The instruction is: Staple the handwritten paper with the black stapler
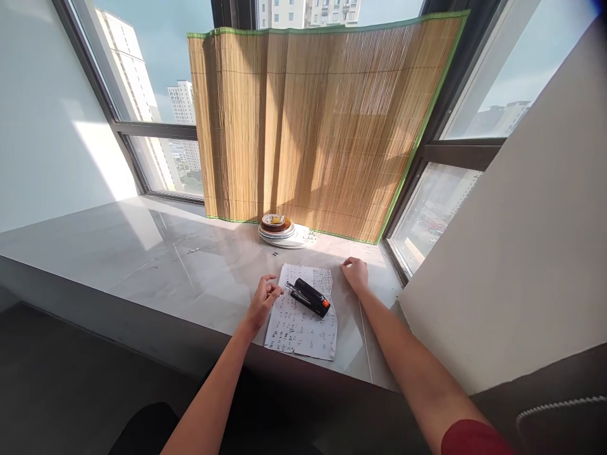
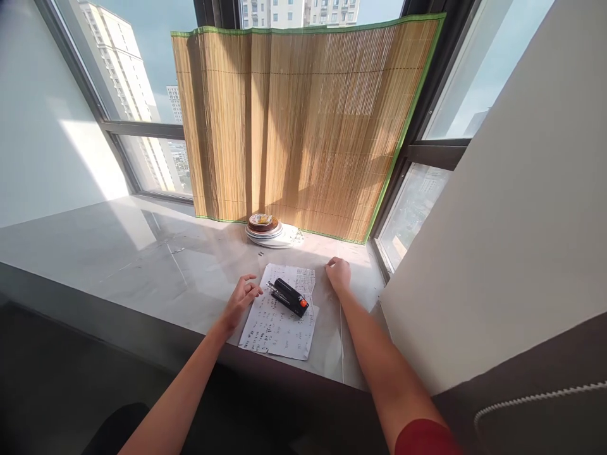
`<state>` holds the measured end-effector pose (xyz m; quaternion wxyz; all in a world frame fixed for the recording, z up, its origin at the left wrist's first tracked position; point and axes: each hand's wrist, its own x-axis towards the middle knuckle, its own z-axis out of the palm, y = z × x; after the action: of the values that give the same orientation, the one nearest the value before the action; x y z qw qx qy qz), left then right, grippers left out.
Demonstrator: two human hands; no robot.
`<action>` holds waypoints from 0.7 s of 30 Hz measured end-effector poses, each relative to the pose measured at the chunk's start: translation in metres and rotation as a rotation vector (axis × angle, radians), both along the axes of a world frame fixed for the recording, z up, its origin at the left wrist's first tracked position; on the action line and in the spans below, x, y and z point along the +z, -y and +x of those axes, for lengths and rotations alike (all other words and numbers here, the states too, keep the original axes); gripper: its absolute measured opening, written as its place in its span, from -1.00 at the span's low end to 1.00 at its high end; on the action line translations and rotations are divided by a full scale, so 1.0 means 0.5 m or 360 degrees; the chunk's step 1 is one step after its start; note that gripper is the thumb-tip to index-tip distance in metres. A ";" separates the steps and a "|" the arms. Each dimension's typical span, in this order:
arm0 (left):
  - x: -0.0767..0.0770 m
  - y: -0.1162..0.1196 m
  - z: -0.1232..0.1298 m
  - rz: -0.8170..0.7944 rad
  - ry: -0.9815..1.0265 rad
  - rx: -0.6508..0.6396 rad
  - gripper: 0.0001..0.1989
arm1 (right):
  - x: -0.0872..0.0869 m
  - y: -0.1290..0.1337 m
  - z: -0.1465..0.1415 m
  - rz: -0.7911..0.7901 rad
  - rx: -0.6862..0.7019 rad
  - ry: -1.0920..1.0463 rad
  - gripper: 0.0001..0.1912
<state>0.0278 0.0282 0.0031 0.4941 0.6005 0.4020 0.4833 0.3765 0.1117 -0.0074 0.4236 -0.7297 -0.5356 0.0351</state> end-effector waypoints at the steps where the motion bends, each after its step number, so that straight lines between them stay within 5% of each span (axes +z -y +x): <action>1: 0.000 -0.001 0.000 -0.0001 -0.0008 0.0001 -0.56 | -0.003 -0.006 0.004 0.0004 0.0020 0.0010 -0.96; 6: -0.013 -0.010 0.000 0.0060 -0.0102 0.0040 -0.60 | -0.003 0.006 -0.012 0.0122 0.0082 0.0061 -0.96; 12: -0.025 -0.042 -0.003 -0.0058 -0.0158 0.0243 -0.84 | -0.003 0.105 -0.121 0.0537 0.0297 -0.0090 -0.83; 16: -0.011 -0.125 0.001 0.0100 -0.0508 0.0422 -0.90 | 0.000 0.124 -0.148 0.0483 0.0255 -0.0346 -0.73; 21: -0.006 -0.253 0.009 0.0435 -0.0764 0.0319 -0.75 | 0.005 0.107 -0.139 0.0408 0.0385 -0.0454 -0.73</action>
<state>0.0322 0.1546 0.0000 0.2492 0.7161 0.4957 0.4234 0.3069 0.0583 -0.0050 0.5771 -0.5879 -0.5539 0.1201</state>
